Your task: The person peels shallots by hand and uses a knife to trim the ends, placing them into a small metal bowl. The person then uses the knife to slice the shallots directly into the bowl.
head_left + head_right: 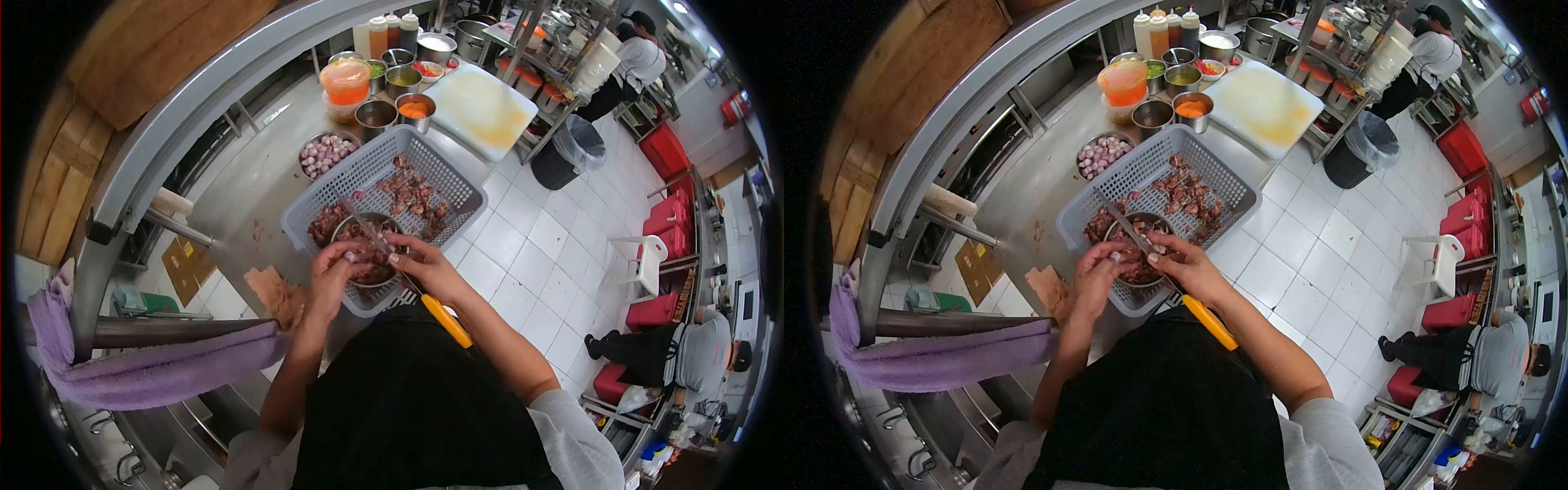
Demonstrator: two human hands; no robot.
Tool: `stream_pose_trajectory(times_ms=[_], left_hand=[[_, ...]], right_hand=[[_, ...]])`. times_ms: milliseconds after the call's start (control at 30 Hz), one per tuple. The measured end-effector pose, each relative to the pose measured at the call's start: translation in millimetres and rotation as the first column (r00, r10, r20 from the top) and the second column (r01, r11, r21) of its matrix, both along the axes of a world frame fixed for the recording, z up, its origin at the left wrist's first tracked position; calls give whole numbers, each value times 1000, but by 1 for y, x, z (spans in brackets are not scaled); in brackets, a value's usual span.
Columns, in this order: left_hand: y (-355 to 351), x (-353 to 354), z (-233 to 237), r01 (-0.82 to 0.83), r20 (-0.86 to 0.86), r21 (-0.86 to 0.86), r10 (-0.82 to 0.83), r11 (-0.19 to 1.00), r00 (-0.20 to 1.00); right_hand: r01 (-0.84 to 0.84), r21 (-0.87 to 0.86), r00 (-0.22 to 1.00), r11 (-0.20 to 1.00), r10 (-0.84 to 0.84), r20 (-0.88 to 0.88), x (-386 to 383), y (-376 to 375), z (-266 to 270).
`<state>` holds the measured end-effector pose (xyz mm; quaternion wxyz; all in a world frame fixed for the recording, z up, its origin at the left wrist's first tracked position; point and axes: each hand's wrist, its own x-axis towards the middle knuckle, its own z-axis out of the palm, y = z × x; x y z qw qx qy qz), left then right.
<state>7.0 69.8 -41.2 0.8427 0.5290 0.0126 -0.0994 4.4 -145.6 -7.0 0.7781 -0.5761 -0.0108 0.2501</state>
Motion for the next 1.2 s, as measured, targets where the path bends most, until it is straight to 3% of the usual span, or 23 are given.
stream_pose_trajectory(times_ms=[33, 67, 133, 167, 233, 367, 433, 467, 533, 567, 633, 767, 833, 933, 1067, 1133, 1167, 1200], left_hand=[[7, 3, -5, -23, 44, 240, 12, 971, 999], [14, 3, -9, -23, 43, 240, 13, 970, 999], [20, 4, -3, -33, 189, 673, -129, 739, 973], [18, 4, -2, -38, 190, 672, -123, 739, 974], [8, 3, 22, -142, 342, 808, -258, 573, 903], [2, 16, 13, -193, 433, 814, -349, 548, 831], [2, 21, 13, -63, 250, 874, -334, 482, 909], [2, 23, 10, -58, 246, 875, -339, 480, 908], [3, 25, -2, -252, 416, 881, -402, 401, 816], [5, 26, -7, -251, 415, 882, -405, 399, 815], [5, 28, -9, -386, 436, 898, -547, 211, 715], [-7, 25, 1, -260, 321, 947, -525, 188, 788], [-11, 26, 8, -109, 190, 976, -498, 187, 846], [-8, 31, -1, -201, 330, 938, -542, 284, 773], [-5, 31, 3, -292, 408, 912, -567, 288, 716], [-6, 30, 13, -183, 306, 940, -470, 289, 828], [-5, 35, 13, -182, 303, 941, -471, 285, 828], [-3, 42, 13, -177, 300, 927, -370, 331, 879]], right_hand=[[-13, -83, 999, 996, 10, -46, 1, 1, -4], [-14, -82, 999, 996, 11, -47, 1, 1, -12], [-9, -80, 998, 997, 4, -56, 4, 2, -21], [-15, -80, 998, 997, 11, -56, 5, 1, -25], [41, -26, 998, 999, -42, -37, 5, -2, -25], [73, -4, 987, 997, -73, -142, 3, -12, -17], [91, -16, 982, 996, -93, -165, 0, -17, -14], [97, -14, 981, 995, -98, -168, -2, -21, -14], [89, 28, 979, 996, -82, -188, -6, -31, -15], [91, 30, 979, 995, -84, -188, -8, -35, -14], [133, 73, 973, 988, -117, -197, -12, -44, -11], [158, 69, 970, 985, -142, -197, -19, -60, -4], [180, 29, 962, 983, -170, -211, -21, -65, 0], [183, 30, 961, 983, -172, -218, -23, -74, 4], [208, 48, 952, 977, -191, -238, -22, -83, 3], [239, 48, 945, 970, -221, -242, -20, -87, 4], [239, 52, 945, 970, -220, -244, -18, -88, 3], [252, 46, 943, 967, -234, -238, -17, -89, 1]])
